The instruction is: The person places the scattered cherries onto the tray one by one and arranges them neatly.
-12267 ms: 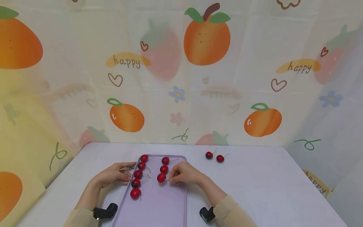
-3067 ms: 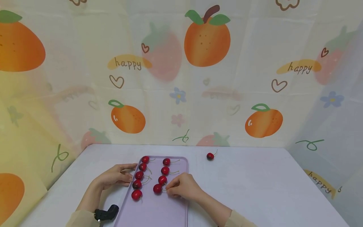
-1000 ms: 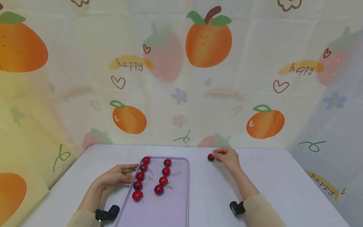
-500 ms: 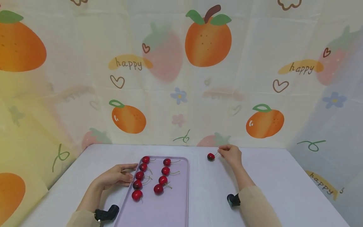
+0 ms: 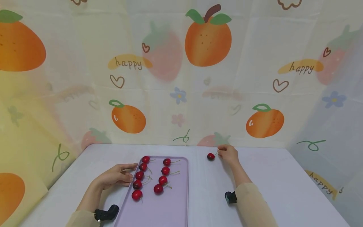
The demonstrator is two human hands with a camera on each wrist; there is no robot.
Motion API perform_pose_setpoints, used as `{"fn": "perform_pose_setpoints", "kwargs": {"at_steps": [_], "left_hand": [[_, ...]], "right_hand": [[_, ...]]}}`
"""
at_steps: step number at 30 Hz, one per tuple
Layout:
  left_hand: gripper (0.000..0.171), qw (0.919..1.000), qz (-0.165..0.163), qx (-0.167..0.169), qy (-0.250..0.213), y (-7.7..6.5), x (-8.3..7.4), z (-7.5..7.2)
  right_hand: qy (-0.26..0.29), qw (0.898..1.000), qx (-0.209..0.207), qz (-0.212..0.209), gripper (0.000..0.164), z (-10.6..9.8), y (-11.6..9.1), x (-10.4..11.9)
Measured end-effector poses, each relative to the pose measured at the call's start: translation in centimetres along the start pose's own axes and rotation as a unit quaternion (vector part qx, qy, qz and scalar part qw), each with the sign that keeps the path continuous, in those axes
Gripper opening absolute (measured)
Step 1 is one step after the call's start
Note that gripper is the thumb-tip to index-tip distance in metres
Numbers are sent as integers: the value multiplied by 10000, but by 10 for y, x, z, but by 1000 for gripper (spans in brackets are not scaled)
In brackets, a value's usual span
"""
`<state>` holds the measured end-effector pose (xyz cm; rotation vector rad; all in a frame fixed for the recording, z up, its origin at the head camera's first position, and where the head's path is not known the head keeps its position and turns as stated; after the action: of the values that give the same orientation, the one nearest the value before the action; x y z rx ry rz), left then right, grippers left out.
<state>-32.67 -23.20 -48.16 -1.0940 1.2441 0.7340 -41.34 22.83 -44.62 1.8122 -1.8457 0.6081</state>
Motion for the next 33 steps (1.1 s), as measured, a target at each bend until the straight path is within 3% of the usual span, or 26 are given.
{"fn": "perform_pose_setpoints", "kwargs": {"at_steps": [12, 24, 33], "left_hand": [[70, 9999, 53, 90, -108, 0, 1, 0], [70, 10000, 31, 37, -64, -1, -1, 0], [70, 9999, 30, 63, -81, -1, -1, 0]], "right_hand": [[-331, 9992, 216, -58, 33, 10, 4, 2], [71, 9999, 93, 101, 23, 9, 1, 2], [816, 9947, 604, 150, 30, 12, -4, -2]]}}
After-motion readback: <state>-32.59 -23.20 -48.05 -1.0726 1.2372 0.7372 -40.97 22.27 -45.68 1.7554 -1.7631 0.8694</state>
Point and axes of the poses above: each hand's wrist, its own y-axis towards the middle knuckle, its own z-axis out of the palm, x = y × z, the point moved 6 cm from there along y, towards the middle knuckle, and after that the axes turned 15 degrees about -y, right-handed, at the moved point
